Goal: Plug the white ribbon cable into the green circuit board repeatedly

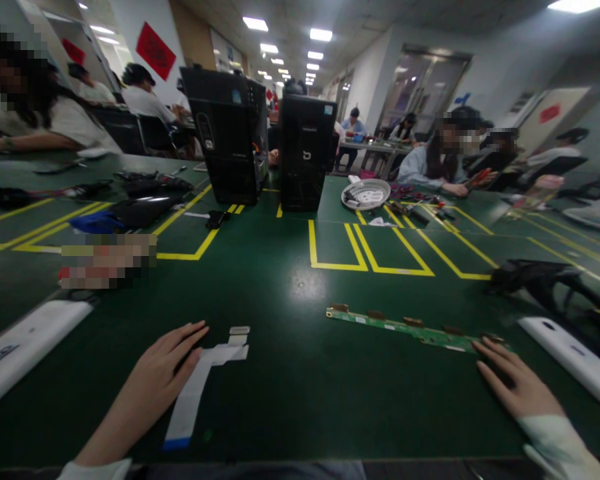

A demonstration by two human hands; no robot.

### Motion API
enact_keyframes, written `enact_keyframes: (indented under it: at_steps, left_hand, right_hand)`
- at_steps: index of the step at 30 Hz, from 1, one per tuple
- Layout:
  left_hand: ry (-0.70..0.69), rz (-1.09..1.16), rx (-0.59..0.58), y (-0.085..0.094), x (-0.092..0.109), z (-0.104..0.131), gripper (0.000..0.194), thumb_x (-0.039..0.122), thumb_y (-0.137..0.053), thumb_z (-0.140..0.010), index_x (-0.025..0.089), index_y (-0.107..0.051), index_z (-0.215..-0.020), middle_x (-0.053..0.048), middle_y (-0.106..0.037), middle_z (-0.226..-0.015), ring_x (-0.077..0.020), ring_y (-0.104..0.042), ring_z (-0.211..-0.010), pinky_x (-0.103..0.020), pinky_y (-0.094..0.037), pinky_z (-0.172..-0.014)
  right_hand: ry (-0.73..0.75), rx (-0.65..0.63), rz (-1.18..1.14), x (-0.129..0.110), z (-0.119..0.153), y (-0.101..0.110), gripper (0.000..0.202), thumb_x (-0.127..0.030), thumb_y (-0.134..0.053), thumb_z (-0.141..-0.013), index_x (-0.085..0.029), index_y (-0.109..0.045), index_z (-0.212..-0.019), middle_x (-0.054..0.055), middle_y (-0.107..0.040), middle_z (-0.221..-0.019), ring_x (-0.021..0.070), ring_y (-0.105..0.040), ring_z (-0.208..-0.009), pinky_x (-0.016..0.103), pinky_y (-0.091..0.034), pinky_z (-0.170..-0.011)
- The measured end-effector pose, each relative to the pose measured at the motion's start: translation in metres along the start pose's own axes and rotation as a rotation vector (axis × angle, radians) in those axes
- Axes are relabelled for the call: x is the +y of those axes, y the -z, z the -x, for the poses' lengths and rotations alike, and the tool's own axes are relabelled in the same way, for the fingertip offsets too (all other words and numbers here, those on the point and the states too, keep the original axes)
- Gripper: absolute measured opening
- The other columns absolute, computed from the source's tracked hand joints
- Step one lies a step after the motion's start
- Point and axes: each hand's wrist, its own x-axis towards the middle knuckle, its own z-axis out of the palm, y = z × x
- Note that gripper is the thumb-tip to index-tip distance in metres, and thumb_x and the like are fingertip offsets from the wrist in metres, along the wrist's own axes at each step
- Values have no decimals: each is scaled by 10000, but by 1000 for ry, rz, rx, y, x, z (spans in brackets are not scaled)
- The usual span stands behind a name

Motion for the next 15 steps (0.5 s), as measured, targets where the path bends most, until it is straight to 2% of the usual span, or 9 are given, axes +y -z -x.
enact_keyframes:
  at_steps: [3,7,11,15]
  left_hand:
    - [13,-2,-8,0,0,0,497,471,-370,-934,207,-572,-1303,-87,-568,-1366,-290,-516,-1256,-514,-446,-1022]
    - [4,-11,-16,0,-1,0,506,480,-363,-935,206,-571,-1306,-87,-565,-1369,-290,-515,-1258,-507,-444,-1026]
    - [-11,-17,-1,-2,-4,0,507,487,-373,-928,209,-576,-1302,-91,-571,-1362,-293,-525,-1246,-504,-445,-1024]
    - [-38,-6,33,-5,-5,-1,493,470,-374,-927,206,-594,-1280,-93,-587,-1343,-279,-532,-1239,-488,-420,-1049]
  right_hand:
    - [37,-22,18,-7,-4,-6,508,-592,-440,-821,-328,-628,-1212,129,-589,-1287,370,-544,-1197,559,-467,-974]
    - [95,-24,122,-35,-14,-13,563,-586,-418,-832,-231,-638,-1209,137,-606,-1265,347,-589,-1141,539,-487,-951]
    - [184,-1,218,-83,-35,-21,534,-538,-399,-870,-194,-657,-1185,138,-640,-1185,299,-629,-1040,482,-509,-888]
    - [314,-27,160,-138,-60,-37,511,-503,-392,-903,-180,-653,-1201,147,-630,-1184,295,-585,-1093,478,-487,-906]
